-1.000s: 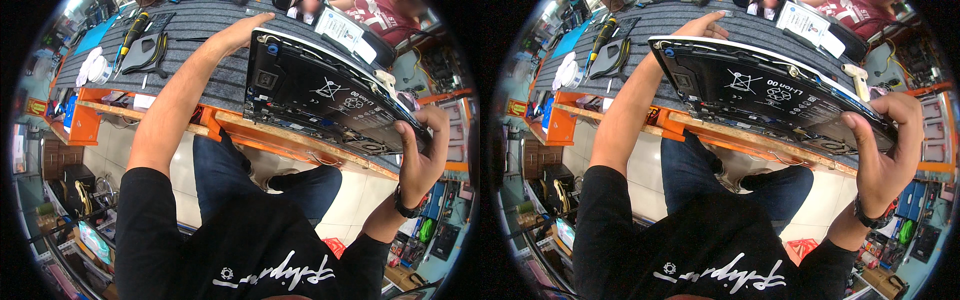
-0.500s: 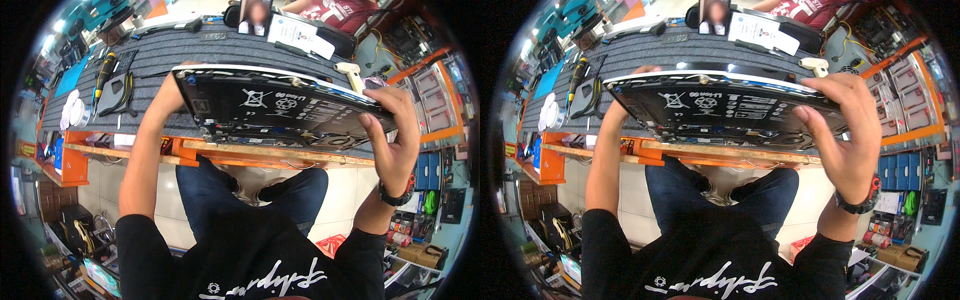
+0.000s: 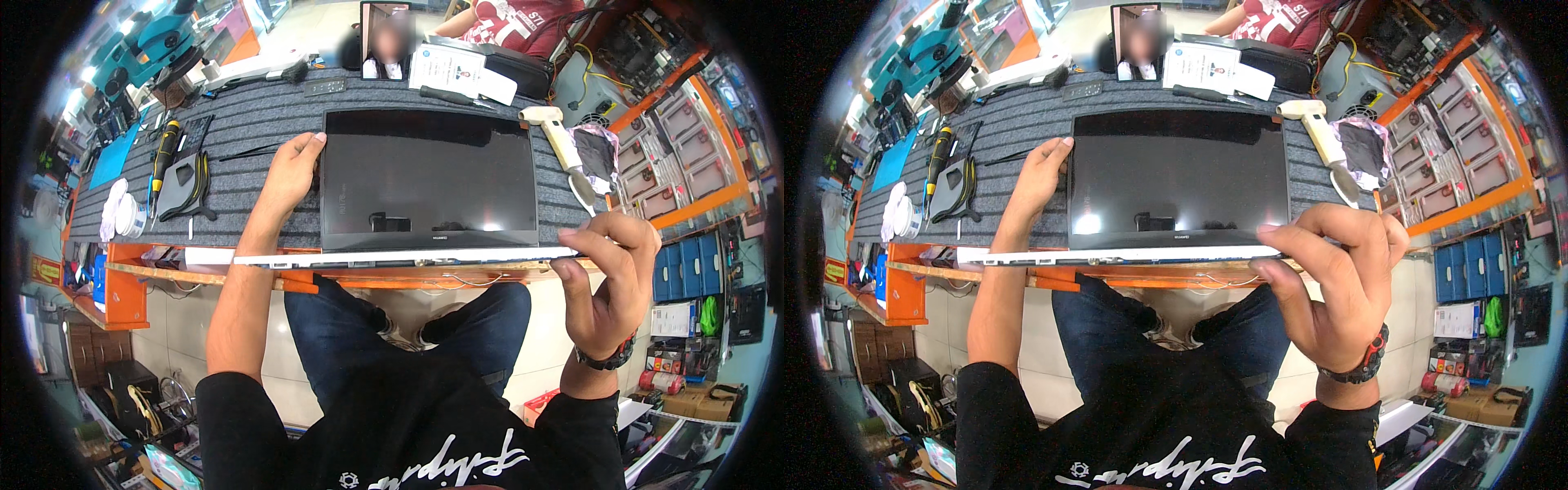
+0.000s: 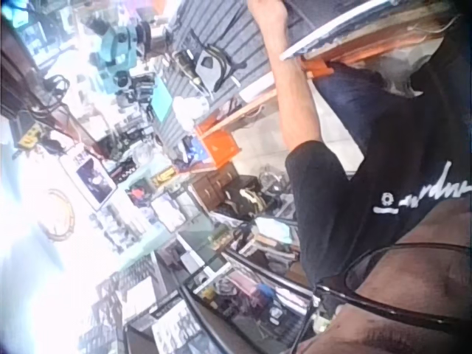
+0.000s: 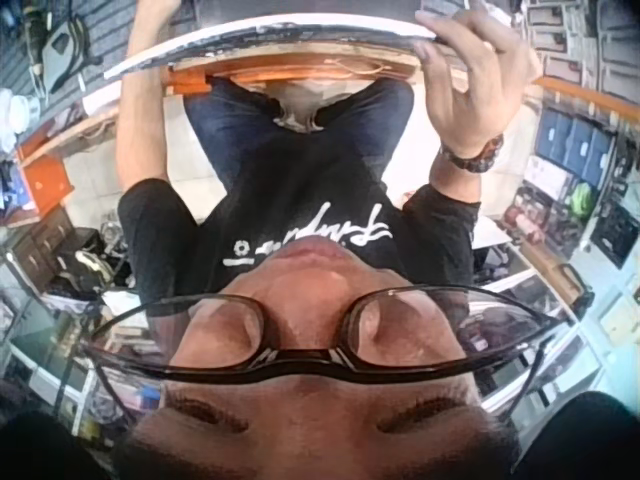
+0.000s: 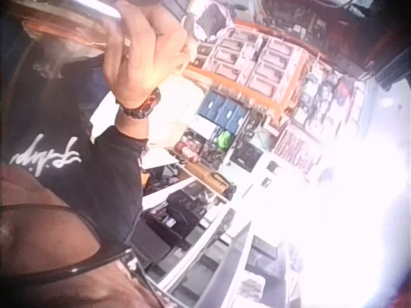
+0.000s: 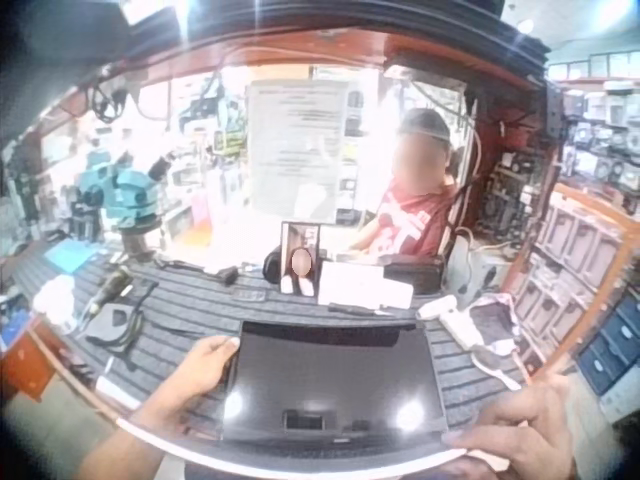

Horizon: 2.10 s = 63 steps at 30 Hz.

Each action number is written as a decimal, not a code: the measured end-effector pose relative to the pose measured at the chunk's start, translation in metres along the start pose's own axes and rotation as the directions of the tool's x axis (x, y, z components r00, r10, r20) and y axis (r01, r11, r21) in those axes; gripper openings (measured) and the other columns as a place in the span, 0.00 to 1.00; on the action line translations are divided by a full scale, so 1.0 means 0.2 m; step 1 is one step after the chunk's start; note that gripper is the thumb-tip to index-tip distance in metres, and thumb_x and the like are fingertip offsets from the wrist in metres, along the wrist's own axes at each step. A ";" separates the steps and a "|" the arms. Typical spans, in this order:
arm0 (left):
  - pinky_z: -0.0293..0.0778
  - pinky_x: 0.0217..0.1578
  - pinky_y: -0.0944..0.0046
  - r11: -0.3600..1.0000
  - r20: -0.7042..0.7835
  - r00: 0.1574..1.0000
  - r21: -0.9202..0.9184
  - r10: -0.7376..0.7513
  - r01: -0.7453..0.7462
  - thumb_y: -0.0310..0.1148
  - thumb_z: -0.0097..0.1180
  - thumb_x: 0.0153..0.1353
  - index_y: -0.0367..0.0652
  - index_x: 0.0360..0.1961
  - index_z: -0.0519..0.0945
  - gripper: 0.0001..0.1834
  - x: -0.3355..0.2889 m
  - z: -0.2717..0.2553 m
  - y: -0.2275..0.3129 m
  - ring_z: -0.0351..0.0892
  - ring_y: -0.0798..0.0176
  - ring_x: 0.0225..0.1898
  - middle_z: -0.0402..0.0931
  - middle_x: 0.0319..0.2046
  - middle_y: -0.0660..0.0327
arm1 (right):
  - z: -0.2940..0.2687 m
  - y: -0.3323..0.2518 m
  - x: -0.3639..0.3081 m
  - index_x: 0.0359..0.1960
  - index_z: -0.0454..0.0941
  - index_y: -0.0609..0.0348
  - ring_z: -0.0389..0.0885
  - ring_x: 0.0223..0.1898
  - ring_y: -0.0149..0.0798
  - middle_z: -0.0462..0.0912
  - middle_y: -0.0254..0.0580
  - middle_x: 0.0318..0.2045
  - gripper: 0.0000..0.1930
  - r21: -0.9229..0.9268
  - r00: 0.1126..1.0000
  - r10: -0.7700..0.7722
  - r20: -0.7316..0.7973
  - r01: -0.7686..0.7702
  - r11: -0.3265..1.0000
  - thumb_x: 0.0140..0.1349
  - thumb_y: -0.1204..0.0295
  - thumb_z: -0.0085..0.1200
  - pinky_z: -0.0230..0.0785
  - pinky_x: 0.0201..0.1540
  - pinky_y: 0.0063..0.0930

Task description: The person cleans a laptop battery with a cloth, places it into the open laptop chassis, secures it with a screwdriver, reconnects the battery cable, and closes the laptop.

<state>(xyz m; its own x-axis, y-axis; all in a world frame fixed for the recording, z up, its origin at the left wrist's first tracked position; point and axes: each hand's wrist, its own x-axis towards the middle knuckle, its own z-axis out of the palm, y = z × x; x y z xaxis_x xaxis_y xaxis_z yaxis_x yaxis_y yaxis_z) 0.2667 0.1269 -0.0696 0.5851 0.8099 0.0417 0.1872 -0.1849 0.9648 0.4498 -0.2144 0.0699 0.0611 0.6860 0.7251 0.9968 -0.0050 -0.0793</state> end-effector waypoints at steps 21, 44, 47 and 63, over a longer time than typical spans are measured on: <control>0.67 0.34 0.71 0.994 -0.077 0.992 0.047 0.098 -0.094 0.50 0.52 0.76 0.39 0.50 0.84 0.23 0.11 -0.12 0.11 0.73 0.73 0.36 0.80 0.35 0.66 | 0.03 -0.14 -0.19 0.46 0.89 0.39 0.74 0.39 0.29 0.75 0.21 0.35 0.20 -0.012 0.999 -0.003 -0.048 0.003 1.000 0.48 0.61 0.74 0.50 0.52 0.34; 0.62 0.33 0.58 0.564 0.130 0.603 0.246 0.787 -0.789 0.47 0.73 0.47 0.48 0.25 0.86 0.15 -0.86 -0.04 0.53 0.74 0.62 0.28 0.77 0.25 0.66 | 0.02 0.51 -0.55 0.48 0.81 0.57 0.77 0.44 0.41 0.80 0.46 0.43 0.12 0.450 0.813 0.454 -0.364 -0.273 0.850 0.74 0.66 0.48 0.69 0.49 0.33; 0.61 0.33 0.58 0.563 0.133 0.607 0.262 0.784 -0.784 0.48 0.73 0.49 0.49 0.26 0.86 0.16 -0.90 -0.08 0.53 0.73 0.62 0.29 0.77 0.25 0.66 | 0.14 0.65 -0.57 0.48 0.83 0.62 0.81 0.44 0.37 0.83 0.44 0.45 0.10 0.435 0.862 0.449 0.237 -0.507 0.744 0.66 0.78 0.59 0.72 0.47 0.28; 0.61 0.34 0.57 0.595 0.199 0.619 0.173 0.759 -0.785 0.43 0.70 0.56 0.41 0.32 0.81 0.16 -0.72 -0.17 0.54 0.70 0.59 0.32 0.74 0.29 0.59 | 0.35 0.75 -0.56 0.47 0.85 0.57 0.84 0.44 0.34 0.87 0.36 0.45 0.14 0.621 0.893 0.182 0.411 -0.421 0.661 0.59 0.79 0.65 0.70 0.39 0.24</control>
<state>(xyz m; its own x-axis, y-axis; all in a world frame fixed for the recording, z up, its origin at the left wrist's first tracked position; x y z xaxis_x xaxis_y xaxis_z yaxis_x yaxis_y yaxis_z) 0.1762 0.0097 0.0377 0.6617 0.2502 0.7068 -0.2118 -0.8419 0.4963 0.5882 -0.2412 -0.0713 0.2153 0.9111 0.3516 0.6017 0.1598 -0.7826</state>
